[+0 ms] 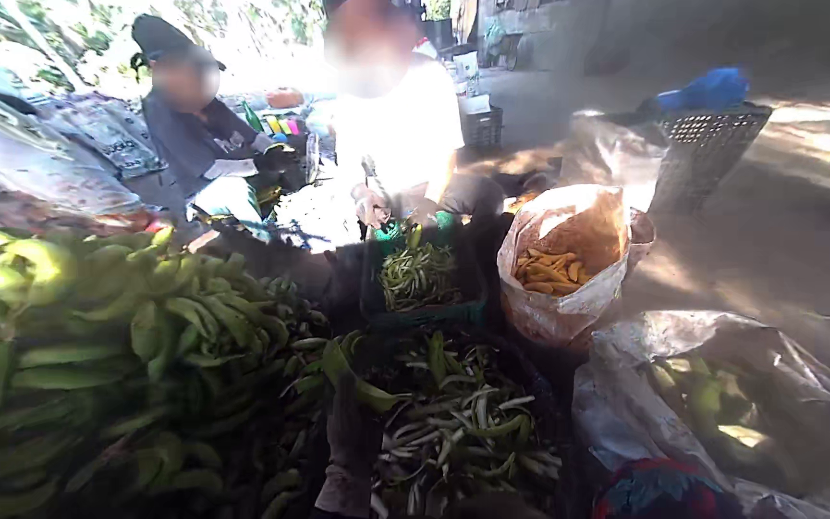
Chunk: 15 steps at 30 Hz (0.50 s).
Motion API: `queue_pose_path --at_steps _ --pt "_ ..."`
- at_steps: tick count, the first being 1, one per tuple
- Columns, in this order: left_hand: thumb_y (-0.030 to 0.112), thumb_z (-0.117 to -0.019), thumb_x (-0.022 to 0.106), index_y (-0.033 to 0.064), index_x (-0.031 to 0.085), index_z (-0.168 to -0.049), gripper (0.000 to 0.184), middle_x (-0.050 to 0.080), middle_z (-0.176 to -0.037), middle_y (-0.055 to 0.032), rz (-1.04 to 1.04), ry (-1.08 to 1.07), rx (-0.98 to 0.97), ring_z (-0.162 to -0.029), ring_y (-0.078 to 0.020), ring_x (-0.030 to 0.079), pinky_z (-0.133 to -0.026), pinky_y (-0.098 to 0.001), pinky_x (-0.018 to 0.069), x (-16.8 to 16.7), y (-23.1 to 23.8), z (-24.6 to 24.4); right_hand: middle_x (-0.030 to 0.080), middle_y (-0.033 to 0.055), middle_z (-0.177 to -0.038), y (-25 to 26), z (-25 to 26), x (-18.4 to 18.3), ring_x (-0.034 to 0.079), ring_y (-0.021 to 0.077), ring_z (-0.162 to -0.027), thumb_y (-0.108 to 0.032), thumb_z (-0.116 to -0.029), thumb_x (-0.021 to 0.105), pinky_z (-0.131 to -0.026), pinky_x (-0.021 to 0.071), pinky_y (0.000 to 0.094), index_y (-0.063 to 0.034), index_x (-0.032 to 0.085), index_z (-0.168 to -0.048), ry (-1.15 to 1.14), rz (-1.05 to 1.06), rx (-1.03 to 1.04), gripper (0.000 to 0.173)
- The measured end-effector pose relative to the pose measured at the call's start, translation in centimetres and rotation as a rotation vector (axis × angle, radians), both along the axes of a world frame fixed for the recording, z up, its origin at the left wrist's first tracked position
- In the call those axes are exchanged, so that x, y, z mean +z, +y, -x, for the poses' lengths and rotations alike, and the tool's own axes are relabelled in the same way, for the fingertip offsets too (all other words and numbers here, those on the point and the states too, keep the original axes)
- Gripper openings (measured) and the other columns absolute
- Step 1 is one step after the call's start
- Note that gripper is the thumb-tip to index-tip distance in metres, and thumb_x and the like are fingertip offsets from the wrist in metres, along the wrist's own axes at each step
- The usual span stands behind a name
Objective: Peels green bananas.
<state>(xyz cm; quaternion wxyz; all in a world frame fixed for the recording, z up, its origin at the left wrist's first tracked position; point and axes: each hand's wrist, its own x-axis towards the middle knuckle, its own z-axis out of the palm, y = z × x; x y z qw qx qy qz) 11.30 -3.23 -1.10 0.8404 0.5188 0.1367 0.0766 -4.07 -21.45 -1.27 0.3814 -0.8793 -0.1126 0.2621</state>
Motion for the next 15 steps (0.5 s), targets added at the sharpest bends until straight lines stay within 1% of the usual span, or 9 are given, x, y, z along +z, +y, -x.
queue_pose_path --at_steps 1,2,3,5,7,8,10,12,15 --pt "0.040 -0.1097 0.036 0.0109 0.039 -0.148 0.048 0.062 -0.118 -0.0071 -0.011 -0.048 0.018 -0.098 -0.0130 0.065 -0.083 -0.0359 0.0580 0.4 0.7 0.7 0.073 0.0188 -0.116 -0.1 0.4 0.4 0.070 0.0341 -0.108 -0.028 -0.1074 0.048 -0.097 0.0520 0.0584 -0.0059 0.070 -0.128 0.003 -0.162 -0.074 0.037" --pt "0.041 -0.1095 0.033 0.0096 0.043 -0.142 0.047 0.064 -0.111 -0.0034 -0.042 -0.097 0.029 -0.094 -0.0089 0.065 -0.081 -0.0317 0.0584 0.6 1.4 1.5 0.073 0.0165 -0.108 -0.1 0.8 0.4 0.071 0.0282 -0.096 -0.025 -0.1067 0.047 -0.088 0.0556 0.0522 -0.0036 0.069 -0.128 0.031 -0.328 -0.152 0.037" --pt "0.041 -0.1090 0.035 0.0068 0.043 -0.142 0.049 0.064 -0.110 -0.0024 -0.087 -0.142 0.031 -0.094 -0.0074 0.065 -0.082 -0.0297 0.0576 0.8 2.1 2.5 0.072 0.0123 -0.098 0.1 1.2 0.4 0.069 0.0216 -0.083 -0.027 -0.1060 0.046 -0.079 0.0575 0.0453 -0.0026 0.068 -0.126 0.076 -0.476 -0.231 0.038" --pt "0.042 -0.1050 0.045 0.0050 0.048 -0.136 0.048 0.067 -0.101 0.0005 -0.156 -0.213 0.072 -0.088 -0.0060 0.067 -0.080 -0.0282 0.0588 0.9 3.0 3.9 0.070 0.0034 -0.086 0.7 1.5 0.9 0.066 0.0135 -0.071 -0.034 -0.1045 0.046 -0.067 0.0591 0.0365 -0.0060 0.066 -0.123 0.150 -0.630 -0.357 0.039" --pt "0.049 -0.0979 0.059 0.0111 0.054 -0.127 0.048 0.070 -0.095 0.0052 -0.197 -0.279 0.115 -0.083 -0.0045 0.068 -0.075 -0.0259 0.0596 0.6 3.4 5.0 0.069 0.0002 -0.082 1.5 1.6 1.7 0.068 0.0121 -0.068 -0.036 -0.1043 0.049 -0.065 0.0602 0.0345 -0.0095 0.064 -0.121 0.183 -0.585 -0.439 0.035" --pt "0.059 -0.0918 0.064 0.0129 0.054 -0.128 0.059 0.069 -0.095 0.0068 -0.230 -0.294 0.124 -0.082 -0.0035 0.068 -0.074 -0.0250 0.0593 0.6 3.6 5.4 0.069 -0.0002 -0.083 2.0 1.7 1.8 0.068 0.0120 -0.069 -0.036 -0.1031 0.051 -0.065 0.0608 0.0343 -0.0100 0.064 -0.120 0.179 -0.575 -0.460 0.033" --pt "0.071 -0.0840 0.065 0.0159 0.054 -0.131 0.073 0.068 -0.100 0.0087 -0.280 -0.329 0.120 -0.085 -0.0020 0.067 -0.073 -0.0236 0.0587 0.7 4.0 5.9 0.069 -0.0021 -0.083 3.1 1.9 2.1 0.066 0.0095 -0.068 -0.037 -0.1016 0.054 -0.062 0.0582 0.0309 -0.0131 0.064 -0.118 0.172 -0.562 -0.470 0.031" --pt "0.070 -0.0878 0.061 0.0187 0.055 -0.133 0.068 0.069 -0.109 0.0096 -0.311 -0.391 0.119 -0.095 -0.0019 0.067 -0.079 -0.0236 0.0586 1.2 4.3 6.3 0.068 -0.0018 -0.083 4.0 2.1 2.5 0.066 0.0091 -0.068 -0.035 -0.1018 0.054 -0.062 0.0584 0.0297 -0.0117 0.063 -0.118 0.188 -0.614 -0.460 0.030" --pt "0.059 -0.0987 0.052 0.0233 0.063 -0.126 0.046 0.071 -0.116 0.0081 -0.384 -0.583 0.146 -0.104 -0.0057 0.068 -0.087 -0.0274 0.0587 1.6 4.1 7.0 0.069 -0.0010 -0.082 5.3 2.2 2.5 0.068 0.0106 -0.066 -0.033 -0.1037 0.051 -0.060 0.0600 0.0299 -0.0095 0.062 -0.119 0.202 -0.699 -0.472 0.030"
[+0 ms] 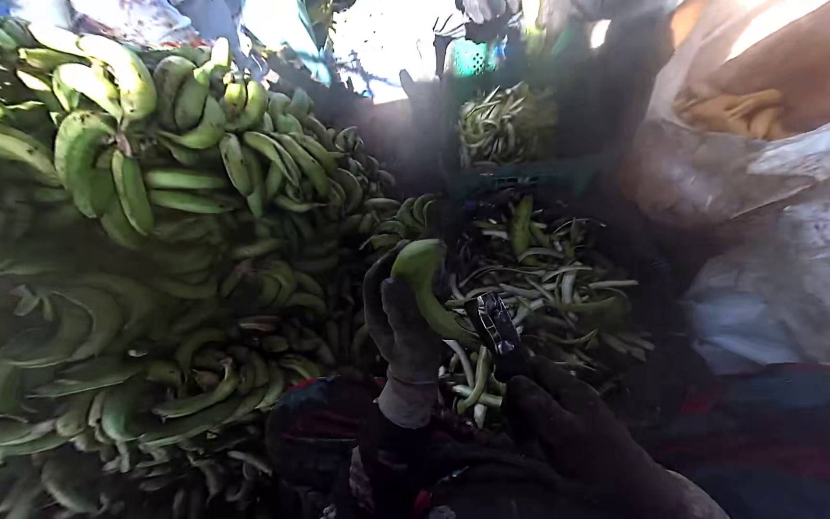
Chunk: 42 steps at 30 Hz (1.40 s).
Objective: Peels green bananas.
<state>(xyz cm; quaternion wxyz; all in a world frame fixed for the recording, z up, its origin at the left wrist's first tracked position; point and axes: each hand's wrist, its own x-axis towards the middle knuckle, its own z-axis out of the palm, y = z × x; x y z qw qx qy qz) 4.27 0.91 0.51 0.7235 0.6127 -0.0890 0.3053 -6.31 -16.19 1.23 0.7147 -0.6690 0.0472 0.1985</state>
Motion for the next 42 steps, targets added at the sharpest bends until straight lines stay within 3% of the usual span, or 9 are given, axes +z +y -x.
queue_pose_path --at_steps 5,11,15,19,26,30,32,36,42 --pt "0.052 -0.1052 0.045 0.0312 0.057 -0.135 0.038 0.065 -0.127 0.0152 -0.266 -0.235 0.106 -0.116 -0.0012 0.062 -0.097 -0.0241 0.0535 -0.1 -0.5 1.0 0.067 -0.0042 -0.076 1.0 0.0 -0.5 0.065 0.0076 -0.061 -0.032 -0.1045 0.049 -0.055 0.0584 0.0280 -0.0108 0.063 -0.117 -0.068 -0.018 -0.021 0.028" --pt "0.051 -0.1052 0.045 0.0298 0.058 -0.133 0.037 0.066 -0.126 0.0133 -0.149 -0.256 -0.019 -0.114 -0.0014 0.062 -0.095 -0.0228 0.0534 0.8 -2.6 0.8 0.064 -0.0054 -0.074 1.6 -0.2 -0.1 0.062 0.0051 -0.057 -0.031 -0.1034 0.046 -0.052 0.0563 0.0265 -0.0090 0.061 -0.116 -0.096 0.044 -0.055 0.030" --pt "0.065 -0.1012 0.038 0.0185 0.054 -0.127 0.055 0.065 -0.104 0.0034 0.144 0.162 -0.145 -0.091 -0.0077 0.066 -0.078 -0.0296 0.0586 2.4 -3.6 -0.1 0.066 0.0079 -0.089 -0.2 -0.5 -2.8 0.065 0.0188 -0.077 -0.038 -0.1077 0.042 -0.072 0.0553 0.0428 -0.0083 0.062 -0.123 0.059 0.226 0.380 0.039" --pt "0.057 -0.1060 0.035 0.0237 0.056 -0.134 0.048 0.066 -0.103 0.0024 0.122 0.614 -0.202 -0.085 -0.0062 0.066 -0.071 -0.0266 0.0588 2.9 -2.0 -0.8 0.071 0.0030 -0.121 -3.9 -2.2 -1.9 0.069 0.0096 -0.098 -0.034 -0.1070 0.045 -0.084 0.0599 0.0353 -0.0162 0.061 -0.143 -0.396 0.380 0.061 0.043" --pt "0.027 -0.1105 0.027 0.0098 0.047 -0.146 0.044 0.063 -0.116 -0.0062 -0.148 0.684 -0.362 -0.093 -0.0089 0.063 -0.080 -0.0293 0.0551 2.3 -3.7 0.2 0.071 0.0171 -0.102 -4.6 -6.9 -1.7 0.067 0.0363 -0.090 -0.030 -0.0998 0.060 -0.075 0.0509 0.0597 -0.0277 0.068 -0.136 -0.871 0.907 -0.207 0.037" --pt "0.047 -0.1091 0.027 0.0101 0.056 -0.126 0.050 0.061 -0.084 -0.0057 0.308 0.836 -0.561 -0.069 -0.0131 0.063 -0.062 -0.0292 0.0572 0.1 -4.0 2.4 0.064 0.0286 -0.117 -5.8 -10.7 -2.2 0.061 0.0509 -0.100 -0.032 -0.1029 0.059 -0.079 0.0445 0.0686 -0.0328 0.057 -0.147 -0.813 1.135 -0.349 0.045" --pt "0.043 -0.1079 0.036 0.0099 0.055 -0.121 0.041 0.062 -0.082 -0.0057 0.385 0.762 -0.545 -0.067 -0.0139 0.064 -0.061 -0.0306 0.0579 0.2 -3.0 2.1 0.063 0.0266 -0.118 -6.6 -10.1 -0.7 0.061 0.0478 -0.102 -0.035 -0.1048 0.055 -0.079 0.0450 0.0673 -0.0307 0.053 -0.151 -0.731 1.041 -0.254 0.046" --pt "0.060 -0.1010 0.047 0.0274 0.039 -0.150 0.059 0.062 -0.120 0.0069 0.057 0.468 -0.287 -0.098 -0.0015 0.063 -0.082 -0.0242 0.0569 1.8 -1.0 -0.1 0.071 0.0014 -0.105 -5.4 -6.7 -0.4 0.065 0.0160 -0.095 -0.042 -0.1020 0.055 -0.083 0.0544 0.0462 -0.0350 0.064 -0.140 -0.734 0.597 0.046 0.040" --pt "0.042 -0.1069 0.040 0.0112 0.049 -0.138 0.045 0.066 -0.087 -0.0078 0.265 0.867 -0.778 -0.073 -0.0155 0.067 -0.065 -0.0307 0.0601 1.7 -3.5 2.4 0.063 0.0292 -0.115 -5.3 -11.0 -1.4 0.061 0.0505 -0.103 -0.036 -0.1024 0.059 -0.083 0.0441 0.0691 -0.0134 0.070 -0.127 -0.742 0.969 -0.338 0.036"
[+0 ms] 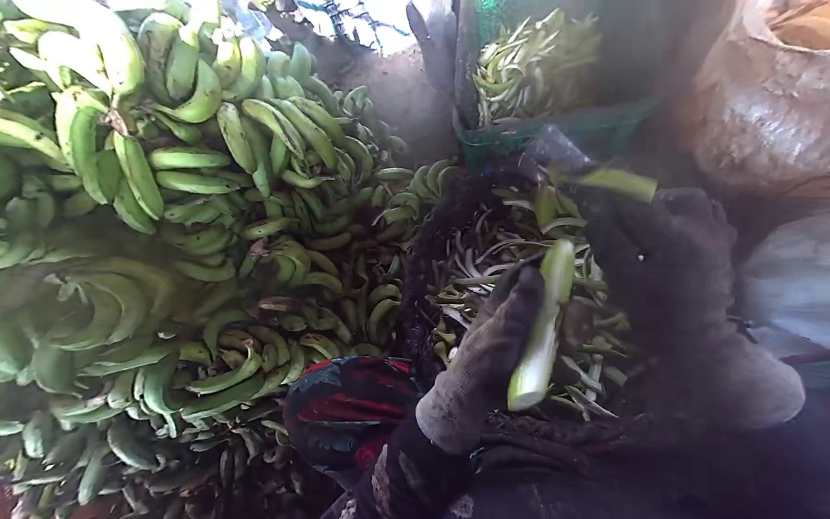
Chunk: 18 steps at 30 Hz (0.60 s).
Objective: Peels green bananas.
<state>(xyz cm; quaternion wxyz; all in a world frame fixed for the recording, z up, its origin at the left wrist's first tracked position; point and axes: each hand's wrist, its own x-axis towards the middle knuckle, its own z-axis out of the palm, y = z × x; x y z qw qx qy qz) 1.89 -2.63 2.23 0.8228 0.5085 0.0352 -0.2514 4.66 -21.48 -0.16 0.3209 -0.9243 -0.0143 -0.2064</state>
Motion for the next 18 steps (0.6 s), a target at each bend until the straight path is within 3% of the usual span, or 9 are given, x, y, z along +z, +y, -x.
queue_pose_path --at_steps 2,3,6,8,9,11,13,15,18 --pt "0.038 -0.1059 0.046 0.0077 0.052 -0.133 0.041 0.067 -0.087 -0.0077 -0.017 -0.060 0.094 -0.072 -0.0148 0.068 -0.065 -0.0308 0.0603 -0.3 0.6 -0.5 0.064 0.0236 -0.114 -1.5 0.1 0.8 0.061 0.0441 -0.102 -0.040 -0.1045 0.053 -0.081 0.0455 0.0652 -0.0278 0.059 -0.147 0.095 0.007 0.048 0.044" --pt "0.045 -0.1027 0.052 0.0116 0.053 -0.134 0.046 0.067 -0.091 -0.0043 -0.063 -0.166 0.175 -0.076 -0.0118 0.066 -0.067 -0.0289 0.0593 -0.3 1.4 -1.1 0.065 0.0173 -0.113 -1.7 0.9 1.2 0.062 0.0364 -0.101 -0.040 -0.1041 0.051 -0.080 0.0478 0.0601 -0.0312 0.055 -0.149 0.137 -0.050 0.128 0.046" --pt "0.062 -0.0978 0.053 0.0279 0.045 -0.142 0.056 0.064 -0.107 0.0065 -0.223 -0.461 0.447 -0.088 -0.0023 0.064 -0.073 -0.0238 0.0580 0.3 2.4 -2.9 0.069 -0.0023 -0.108 -1.1 3.8 0.9 0.064 0.0112 -0.096 -0.042 -0.1026 0.055 -0.082 0.0548 0.0408 -0.0337 0.062 -0.142 0.169 -0.294 0.405 0.041" --pt "0.058 -0.1012 0.049 0.0341 0.038 -0.149 0.054 0.061 -0.120 0.0105 -0.257 -0.507 0.437 -0.100 0.0019 0.061 -0.082 -0.0214 0.0558 0.5 2.3 -2.8 0.071 0.0015 -0.105 0.5 4.8 0.4 0.065 0.0154 -0.096 -0.037 -0.1016 0.057 -0.084 0.0531 0.0462 -0.0308 0.069 -0.135 0.091 -0.284 0.397 0.036" --pt "0.051 -0.1041 0.048 0.0330 0.042 -0.146 0.046 0.063 -0.115 0.0097 -0.251 -0.470 0.366 -0.095 0.0018 0.062 -0.078 -0.0201 0.0557 0.4 2.0 -2.2 0.071 0.0070 -0.103 1.0 4.5 0.1 0.066 0.0214 -0.092 -0.036 -0.1016 0.057 -0.079 0.0534 0.0502 -0.0285 0.070 -0.134 0.022 -0.217 0.329 0.036" --pt "0.035 -0.1077 0.043 0.0211 0.050 -0.143 0.038 0.065 -0.113 0.0026 -0.221 -0.334 0.135 -0.096 -0.0030 0.064 -0.082 -0.0228 0.0560 -0.2 1.9 -0.3 0.068 0.0217 -0.110 0.7 2.8 -0.2 0.065 0.0410 -0.096 -0.032 -0.1005 0.059 -0.077 0.0486 0.0622 -0.0273 0.064 -0.141 -0.028 -0.063 0.184 0.041" --pt "0.037 -0.1067 0.045 0.0161 0.047 -0.147 0.045 0.068 -0.115 -0.0020 -0.136 -0.175 -0.019 -0.098 -0.0063 0.067 -0.084 -0.0244 0.0575 -0.3 1.8 0.0 0.065 0.0259 -0.118 -0.6 1.2 0.2 0.062 0.0482 -0.104 -0.032 -0.1013 0.059 -0.082 0.0454 0.0676 -0.0294 0.058 -0.147 0.057 0.031 0.112 0.046" --pt "0.039 -0.1052 0.048 0.0169 0.044 -0.149 0.049 0.068 -0.112 -0.0036 -0.072 -0.137 -0.101 -0.094 -0.0077 0.068 -0.080 -0.0246 0.0590 0.3 2.2 -0.5 0.065 0.0228 -0.118 -1.8 0.7 0.6 0.061 0.0450 -0.106 -0.033 -0.1032 0.052 -0.084 0.0441 0.0670 -0.0282 0.060 -0.145 0.142 0.037 0.086 0.043" --pt "0.040 -0.1068 0.045 0.0181 0.049 -0.145 0.044 0.069 -0.109 -0.0036 -0.059 -0.129 -0.067 -0.091 -0.0099 0.069 -0.078 -0.0268 0.0605 0.4 3.4 -0.6 0.066 0.0179 -0.114 -1.6 2.3 0.6 0.062 0.0354 -0.102 -0.032 -0.1028 0.051 -0.082 0.0471 0.0601 -0.0157 0.066 -0.138 0.123 -0.081 0.144 0.042"
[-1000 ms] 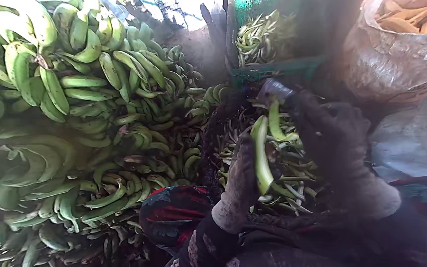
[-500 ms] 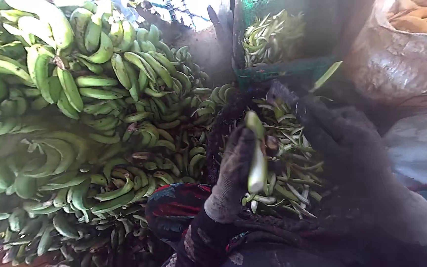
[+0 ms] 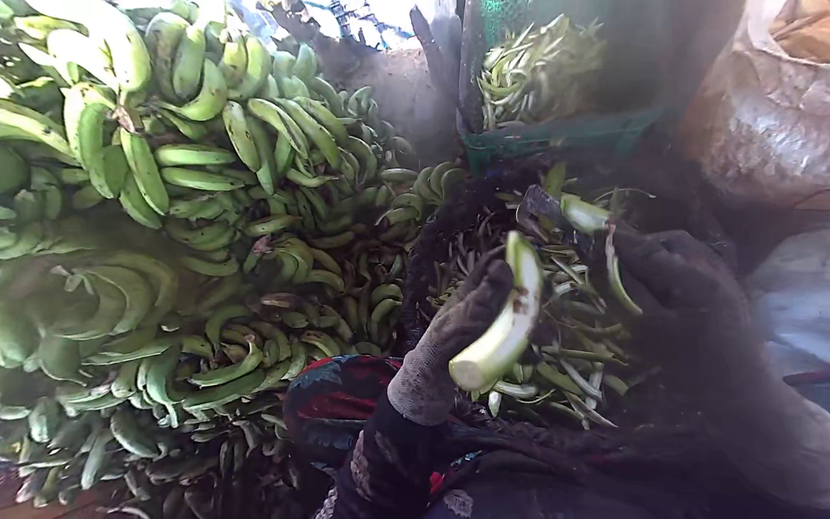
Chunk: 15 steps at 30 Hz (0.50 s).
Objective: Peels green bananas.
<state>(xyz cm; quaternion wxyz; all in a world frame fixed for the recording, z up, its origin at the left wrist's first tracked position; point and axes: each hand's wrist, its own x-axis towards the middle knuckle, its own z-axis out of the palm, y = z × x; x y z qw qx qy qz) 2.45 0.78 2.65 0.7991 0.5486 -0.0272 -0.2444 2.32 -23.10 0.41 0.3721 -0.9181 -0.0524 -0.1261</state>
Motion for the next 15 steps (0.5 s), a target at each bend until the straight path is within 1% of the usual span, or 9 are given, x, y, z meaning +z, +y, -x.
queue_pose_path --at_steps 2,5,7,9,11,12,13,14,15 --pt "0.045 -0.1078 0.039 0.0162 0.057 -0.135 0.043 0.069 -0.106 -0.0036 0.017 -0.003 0.170 -0.090 -0.0108 0.068 -0.077 -0.0283 0.0594 -0.9 0.1 -0.9 0.067 0.0140 -0.110 0.3 1.2 -0.2 0.063 0.0280 -0.097 -0.034 -0.1024 0.052 -0.081 0.0491 0.0548 -0.0135 0.070 -0.132 -0.022 -0.065 0.018 0.041" --pt "0.047 -0.1093 0.031 0.0185 0.057 -0.124 0.041 0.067 -0.099 0.0000 0.039 0.010 0.534 -0.087 -0.0087 0.067 -0.074 -0.0291 0.0595 -0.5 -1.6 -2.7 0.069 0.0180 -0.107 1.6 2.4 -0.9 0.065 0.0339 -0.097 -0.034 -0.1000 0.055 -0.079 0.0477 0.0597 -0.0102 0.077 -0.116 -0.094 -0.075 0.023 0.036" --pt "0.046 -0.1099 0.030 0.0192 0.056 -0.123 0.040 0.064 -0.101 0.0013 0.024 0.006 0.699 -0.090 -0.0084 0.065 -0.077 -0.0313 0.0576 0.3 -2.8 -3.3 0.069 0.0212 -0.106 2.8 3.2 -1.1 0.065 0.0402 -0.098 -0.032 -0.0994 0.056 -0.081 0.0466 0.0637 -0.0123 0.077 -0.114 -0.129 -0.045 0.023 0.032" --pt "0.049 -0.1093 0.031 0.0194 0.057 -0.116 0.039 0.064 -0.093 0.0013 -0.019 0.038 0.765 -0.082 -0.0084 0.065 -0.068 -0.0297 0.0568 1.1 -3.7 -3.6 0.069 0.0213 -0.106 3.9 3.7 -1.5 0.064 0.0417 -0.099 -0.029 -0.0984 0.057 -0.082 0.0453 0.0640 -0.0160 0.076 -0.116 -0.160 -0.031 0.010 0.029" --pt "0.045 -0.1102 0.031 0.0202 0.052 -0.129 0.038 0.064 -0.100 0.0001 -0.066 -0.051 0.522 -0.086 -0.0086 0.064 -0.073 -0.0283 0.0574 0.3 -2.9 -3.3 0.068 0.0218 -0.108 4.2 3.2 -1.9 0.064 0.0425 -0.099 -0.031 -0.0992 0.057 -0.081 0.0457 0.0647 -0.0229 0.072 -0.129 -0.175 -0.017 -0.013 0.034" --pt "0.043 -0.1103 0.032 0.0195 0.047 -0.136 0.038 0.062 -0.099 0.0001 -0.172 -0.114 0.372 -0.083 -0.0068 0.063 -0.071 -0.0264 0.0568 -0.4 -2.5 -3.0 0.068 0.0224 -0.110 3.8 2.6 -2.1 0.064 0.0437 -0.099 -0.032 -0.0989 0.058 -0.080 0.0458 0.0652 -0.0265 0.069 -0.136 -0.167 0.008 -0.023 0.038" --pt "0.042 -0.1090 0.035 0.0160 0.045 -0.141 0.043 0.063 -0.098 -0.0011 -0.268 -0.145 0.228 -0.080 -0.0066 0.063 -0.070 -0.0261 0.0566 -1.0 -2.1 -2.7 0.067 0.0240 -0.112 3.0 1.8 -2.0 0.063 0.0466 -0.100 -0.029 -0.0973 0.060 -0.079 0.0462 0.0674 -0.0290 0.064 -0.141 -0.122 0.050 -0.023 0.044" --pt "0.048 -0.1055 0.040 0.0112 0.045 -0.145 0.054 0.066 -0.099 -0.0032 -0.352 -0.170 0.083 -0.081 -0.0075 0.064 -0.072 -0.0277 0.0571 -1.7 -1.7 -2.2 0.066 0.0264 -0.115 2.1 1.1 -1.8 0.063 0.0506 -0.102 -0.023 -0.0959 0.064 -0.079 0.0462 0.0702 -0.0292 0.061 -0.143 -0.046 0.088 -0.003 0.048" --pt "0.053 -0.1024 0.041 0.0070 0.047 -0.144 0.062 0.067 -0.101 -0.0033 -0.428 -0.203 -0.061 -0.083 -0.0065 0.065 -0.075 -0.0278 0.0571 -2.1 -1.4 -1.8 0.066 0.0279 -0.117 1.3 0.5 -1.3 0.062 0.0531 -0.105 -0.019 -0.0954 0.067 -0.081 0.0452 0.0714 -0.0282 0.061 -0.144 0.051 0.117 0.026 0.050"
